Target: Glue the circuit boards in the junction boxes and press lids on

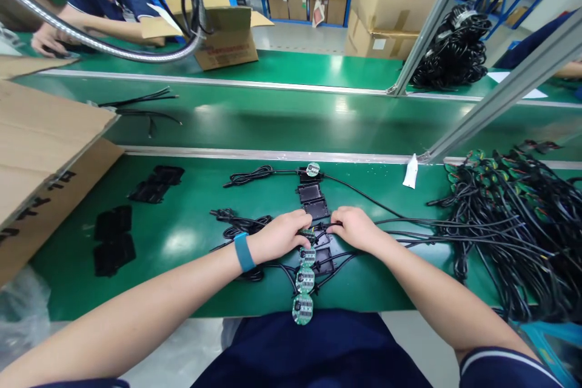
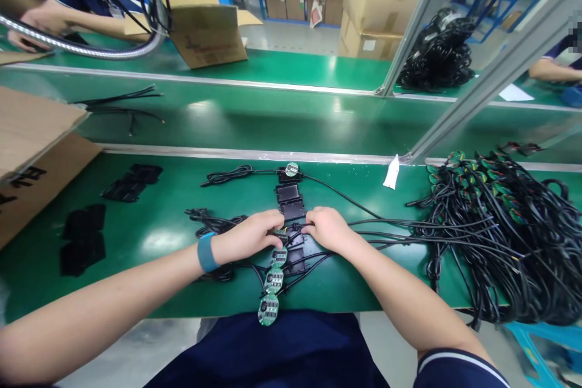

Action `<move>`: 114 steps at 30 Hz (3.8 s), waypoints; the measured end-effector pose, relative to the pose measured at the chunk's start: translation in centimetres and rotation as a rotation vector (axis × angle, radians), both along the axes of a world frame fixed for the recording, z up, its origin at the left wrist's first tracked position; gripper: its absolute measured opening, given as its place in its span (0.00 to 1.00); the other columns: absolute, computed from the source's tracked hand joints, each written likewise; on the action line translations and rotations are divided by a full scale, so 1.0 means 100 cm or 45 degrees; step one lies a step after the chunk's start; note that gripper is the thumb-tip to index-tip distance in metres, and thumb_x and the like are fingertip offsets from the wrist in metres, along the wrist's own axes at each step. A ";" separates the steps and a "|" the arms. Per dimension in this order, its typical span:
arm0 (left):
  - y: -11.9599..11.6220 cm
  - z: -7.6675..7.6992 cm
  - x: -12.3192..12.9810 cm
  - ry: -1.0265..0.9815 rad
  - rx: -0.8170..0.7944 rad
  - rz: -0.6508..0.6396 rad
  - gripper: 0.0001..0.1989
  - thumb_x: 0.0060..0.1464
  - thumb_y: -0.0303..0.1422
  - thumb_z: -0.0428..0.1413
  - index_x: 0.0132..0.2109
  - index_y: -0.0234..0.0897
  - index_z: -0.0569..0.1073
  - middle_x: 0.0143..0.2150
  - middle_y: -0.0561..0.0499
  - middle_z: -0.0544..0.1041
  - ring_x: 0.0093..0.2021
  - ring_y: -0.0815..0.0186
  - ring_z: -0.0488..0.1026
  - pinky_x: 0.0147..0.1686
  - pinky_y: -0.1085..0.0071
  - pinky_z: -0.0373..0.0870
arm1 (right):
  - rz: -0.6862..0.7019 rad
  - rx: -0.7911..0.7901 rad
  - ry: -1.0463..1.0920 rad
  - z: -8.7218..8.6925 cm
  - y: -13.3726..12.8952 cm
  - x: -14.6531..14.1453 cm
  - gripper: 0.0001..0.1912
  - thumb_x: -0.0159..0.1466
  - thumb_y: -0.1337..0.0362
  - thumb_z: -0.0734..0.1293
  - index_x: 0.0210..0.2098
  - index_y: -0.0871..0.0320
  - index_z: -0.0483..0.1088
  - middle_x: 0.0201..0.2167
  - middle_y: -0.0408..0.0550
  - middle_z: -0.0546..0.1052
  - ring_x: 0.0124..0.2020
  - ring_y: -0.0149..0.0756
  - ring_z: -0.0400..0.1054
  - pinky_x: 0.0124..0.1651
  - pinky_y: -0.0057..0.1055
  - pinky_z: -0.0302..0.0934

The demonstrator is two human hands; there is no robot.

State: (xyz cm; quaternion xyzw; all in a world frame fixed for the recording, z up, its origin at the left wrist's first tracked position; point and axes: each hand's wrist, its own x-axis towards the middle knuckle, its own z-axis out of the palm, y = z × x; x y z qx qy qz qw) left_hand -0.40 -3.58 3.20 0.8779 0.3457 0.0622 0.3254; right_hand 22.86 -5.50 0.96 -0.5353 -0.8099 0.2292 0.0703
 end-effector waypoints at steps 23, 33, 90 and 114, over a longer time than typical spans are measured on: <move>0.097 -0.010 0.014 0.082 0.017 0.523 0.18 0.51 0.45 0.64 0.38 0.35 0.71 0.35 0.47 0.75 0.36 0.60 0.73 0.37 0.65 0.70 | -0.539 0.344 -0.792 0.059 0.003 0.156 0.12 0.65 0.60 0.66 0.38 0.59 0.80 0.39 0.59 0.80 0.43 0.52 0.70 0.42 0.43 0.58; -0.028 0.010 -0.012 0.088 -0.025 0.011 0.19 0.51 0.41 0.66 0.48 0.41 0.74 0.44 0.49 0.74 0.47 0.57 0.70 0.50 0.62 0.64 | 0.115 0.108 -0.097 0.014 -0.039 0.018 0.10 0.67 0.59 0.68 0.44 0.59 0.74 0.41 0.53 0.76 0.45 0.44 0.65 0.49 0.39 0.56; -0.094 -0.015 -0.010 0.117 0.093 -0.034 0.10 0.58 0.34 0.61 0.35 0.39 0.66 0.36 0.50 0.71 0.38 0.61 0.69 0.39 0.65 0.67 | 0.157 0.052 -0.098 -0.002 -0.082 0.021 0.10 0.68 0.58 0.67 0.37 0.58 0.72 0.35 0.50 0.75 0.41 0.42 0.65 0.44 0.35 0.54; -0.053 0.018 -0.046 0.123 0.216 0.053 0.10 0.65 0.34 0.49 0.46 0.39 0.74 0.45 0.45 0.77 0.53 0.54 0.70 0.57 0.53 0.63 | -0.257 0.433 -0.622 0.077 -0.038 0.186 0.13 0.67 0.60 0.65 0.35 0.58 0.80 0.38 0.54 0.81 0.43 0.45 0.72 0.45 0.39 0.60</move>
